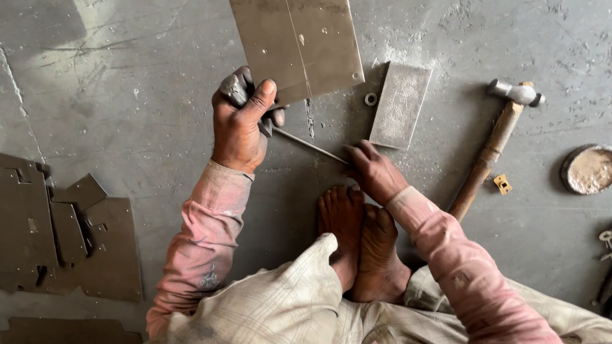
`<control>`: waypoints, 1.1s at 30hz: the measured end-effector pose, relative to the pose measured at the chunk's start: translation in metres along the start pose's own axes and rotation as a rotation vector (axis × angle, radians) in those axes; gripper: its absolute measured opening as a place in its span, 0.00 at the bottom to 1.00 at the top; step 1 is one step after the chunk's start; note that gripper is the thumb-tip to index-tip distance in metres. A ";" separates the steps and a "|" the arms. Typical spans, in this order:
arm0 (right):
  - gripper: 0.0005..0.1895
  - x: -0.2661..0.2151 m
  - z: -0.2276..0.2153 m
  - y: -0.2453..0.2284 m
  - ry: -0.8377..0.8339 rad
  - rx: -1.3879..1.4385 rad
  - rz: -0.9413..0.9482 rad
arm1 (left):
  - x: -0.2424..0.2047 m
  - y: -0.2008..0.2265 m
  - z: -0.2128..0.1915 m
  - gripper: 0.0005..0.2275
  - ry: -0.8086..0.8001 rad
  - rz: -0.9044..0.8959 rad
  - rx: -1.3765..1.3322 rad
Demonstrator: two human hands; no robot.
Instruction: The person sits on the floor and assembles a lock mechanism onto a metal plate. They use a hammer and a metal block to shape and secure the lock components, then test the assembly with a key.
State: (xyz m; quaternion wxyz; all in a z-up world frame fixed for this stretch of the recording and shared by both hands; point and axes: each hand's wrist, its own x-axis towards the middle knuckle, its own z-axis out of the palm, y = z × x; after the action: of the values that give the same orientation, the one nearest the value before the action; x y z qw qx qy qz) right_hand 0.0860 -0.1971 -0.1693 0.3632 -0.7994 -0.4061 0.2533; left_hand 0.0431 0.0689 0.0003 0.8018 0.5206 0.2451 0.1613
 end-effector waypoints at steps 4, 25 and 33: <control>0.24 0.036 -0.011 0.016 0.294 -0.535 -0.349 | 0.005 -0.001 -0.001 0.12 0.025 0.022 -0.004; 0.32 0.100 -0.051 0.039 0.383 -0.604 0.276 | 0.008 -0.005 0.024 0.06 0.107 -0.058 0.039; 0.31 0.157 -0.202 0.179 0.442 -0.615 0.389 | -0.024 -0.005 0.009 0.03 0.132 -0.025 0.223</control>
State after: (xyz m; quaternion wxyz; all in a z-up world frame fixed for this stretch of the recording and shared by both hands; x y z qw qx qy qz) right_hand 0.3956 -0.2152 -0.2049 0.1315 -0.9674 -0.2165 0.0066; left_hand 0.0280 0.0476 0.0043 0.7232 0.5916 0.3199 0.1571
